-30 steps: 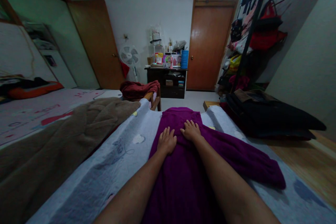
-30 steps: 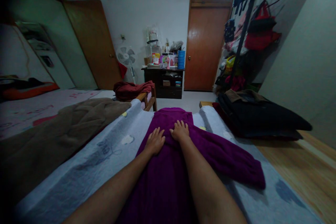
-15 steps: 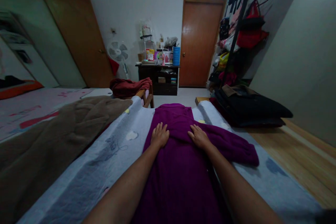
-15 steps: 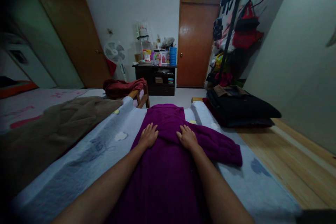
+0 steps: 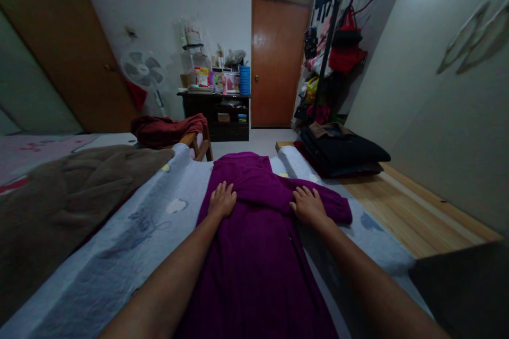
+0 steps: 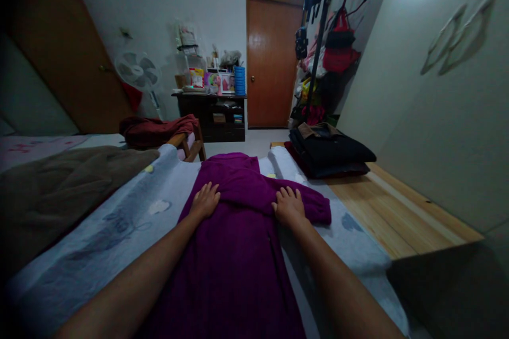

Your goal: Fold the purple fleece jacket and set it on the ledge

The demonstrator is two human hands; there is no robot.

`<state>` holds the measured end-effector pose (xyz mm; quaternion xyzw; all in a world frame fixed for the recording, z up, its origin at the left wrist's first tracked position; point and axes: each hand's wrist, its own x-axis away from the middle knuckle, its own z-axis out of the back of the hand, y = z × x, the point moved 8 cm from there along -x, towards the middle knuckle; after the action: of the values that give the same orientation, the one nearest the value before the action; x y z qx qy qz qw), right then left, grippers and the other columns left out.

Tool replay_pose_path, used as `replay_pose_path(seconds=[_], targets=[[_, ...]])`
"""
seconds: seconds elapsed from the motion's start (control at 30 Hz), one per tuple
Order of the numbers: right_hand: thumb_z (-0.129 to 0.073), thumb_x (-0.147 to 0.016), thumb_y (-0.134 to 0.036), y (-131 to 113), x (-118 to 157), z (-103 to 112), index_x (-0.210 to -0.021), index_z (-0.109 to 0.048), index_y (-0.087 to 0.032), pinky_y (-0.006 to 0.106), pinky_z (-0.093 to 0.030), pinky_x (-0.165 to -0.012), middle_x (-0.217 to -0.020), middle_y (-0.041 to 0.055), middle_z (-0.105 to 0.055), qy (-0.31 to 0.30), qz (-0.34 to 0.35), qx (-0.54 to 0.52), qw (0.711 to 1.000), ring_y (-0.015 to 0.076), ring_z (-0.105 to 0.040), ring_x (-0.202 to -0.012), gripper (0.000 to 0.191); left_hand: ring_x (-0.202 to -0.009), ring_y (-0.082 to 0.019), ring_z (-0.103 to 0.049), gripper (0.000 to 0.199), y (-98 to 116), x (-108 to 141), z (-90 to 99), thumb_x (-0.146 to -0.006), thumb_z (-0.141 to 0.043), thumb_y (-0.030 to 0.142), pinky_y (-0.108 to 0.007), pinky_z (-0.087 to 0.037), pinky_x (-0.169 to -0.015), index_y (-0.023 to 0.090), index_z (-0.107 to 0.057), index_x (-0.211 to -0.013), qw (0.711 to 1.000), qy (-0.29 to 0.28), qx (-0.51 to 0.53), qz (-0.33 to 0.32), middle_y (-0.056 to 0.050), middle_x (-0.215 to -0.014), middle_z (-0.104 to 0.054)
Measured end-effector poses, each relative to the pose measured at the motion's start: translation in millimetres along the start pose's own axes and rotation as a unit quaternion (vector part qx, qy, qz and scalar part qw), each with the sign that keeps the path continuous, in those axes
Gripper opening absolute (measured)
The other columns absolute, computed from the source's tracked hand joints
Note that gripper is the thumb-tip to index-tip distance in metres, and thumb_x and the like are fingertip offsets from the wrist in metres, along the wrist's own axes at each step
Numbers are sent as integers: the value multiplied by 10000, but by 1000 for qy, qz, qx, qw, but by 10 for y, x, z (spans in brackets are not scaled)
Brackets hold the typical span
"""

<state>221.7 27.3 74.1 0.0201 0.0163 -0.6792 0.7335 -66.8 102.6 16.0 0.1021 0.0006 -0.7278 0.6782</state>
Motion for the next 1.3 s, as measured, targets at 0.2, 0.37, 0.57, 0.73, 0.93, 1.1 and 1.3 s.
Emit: replay_pose_path(seconds=[0.2, 0.37, 0.57, 0.73, 0.93, 1.1, 1.3], targets=[[-367, -949, -483, 531, 45, -133, -1503, -272, -253, 487, -130, -1118, -1591, 44, -186, -79, -87, -15, 993, 283, -156, -1443, 607, -1407, -285, -307, 512, -14, -10, -22, -966, -315, 373, -440, -310, -1097, 163, -422, -1420, 1000, 1, 1, 1, -150, -1517, -357], [-357, -954, -432, 718, 23, -2, -1376, -484, -218, 375, -288, -1041, -1470, 106, -427, -79, -59, -44, 994, 258, -394, -1321, 490, -1415, -292, -287, 522, -10, -10, -31, -970, -313, 370, -428, -299, -1103, 151, -410, -1433, 1000, -10, -3, 2, -152, -1527, -338], [-541, -848, -372, 1075, 22, 302, -1206, -579, -154, 488, -306, -992, -1273, 173, -581, 20, -156, 52, 986, 357, -461, -1227, 421, -1420, -290, -278, 527, 3, 3, -16, -974, -309, 365, -429, -279, -1110, 143, -395, -1443, 1000, -19, -2, 6, -157, -1537, -314], [-565, -816, -398, 1308, -23, 281, -1008, -651, -184, 406, -412, -807, -1050, 146, -683, -60, -154, 27, 986, 316, -621, -987, 301, -1424, -297, -264, 520, 18, 36, 36, -970, -316, 347, -439, -248, -1124, 128, -410, -1432, 999, -19, 29, 10, -168, -1534, -315], [-591, -775, -265, 1363, -20, 395, -799, -639, -165, 237, -353, -564, -821, 68, -688, -57, -99, -129, 985, 163, -616, -690, 113, -1429, -298, -249, 520, 8, 20, 32, -964, -334, 348, -449, -226, -1131, 132, -408, -1431, 998, -22, 59, 16, -169, -1537, -308], [-598, -772, -395, 1251, 128, 633, -770, -619, -170, 234, -342, -507, -723, 44, -658, 7, -99, -217, 971, 157, -578, -616, 225, -1436, -300, -229, 514, 1, 29, 31, -956, -355, 332, -454, -193, -1142, 120, -419, -1419, 994, -21, 103, 23, -179, -1540, -295], [-578, -743, -429, 941, 321, 909, -811, -592, -186, 239, -398, -517, -711, 23, -642, 34, -79, -324, 942, 170, -591, -636, 253, -1410, -282, -294, 460, -51, 17, 119, -942, -387, 319, -465, -220, -1137, 128, -500, -1344, 980, -24, 192, 40, -166, -1499, -383]])
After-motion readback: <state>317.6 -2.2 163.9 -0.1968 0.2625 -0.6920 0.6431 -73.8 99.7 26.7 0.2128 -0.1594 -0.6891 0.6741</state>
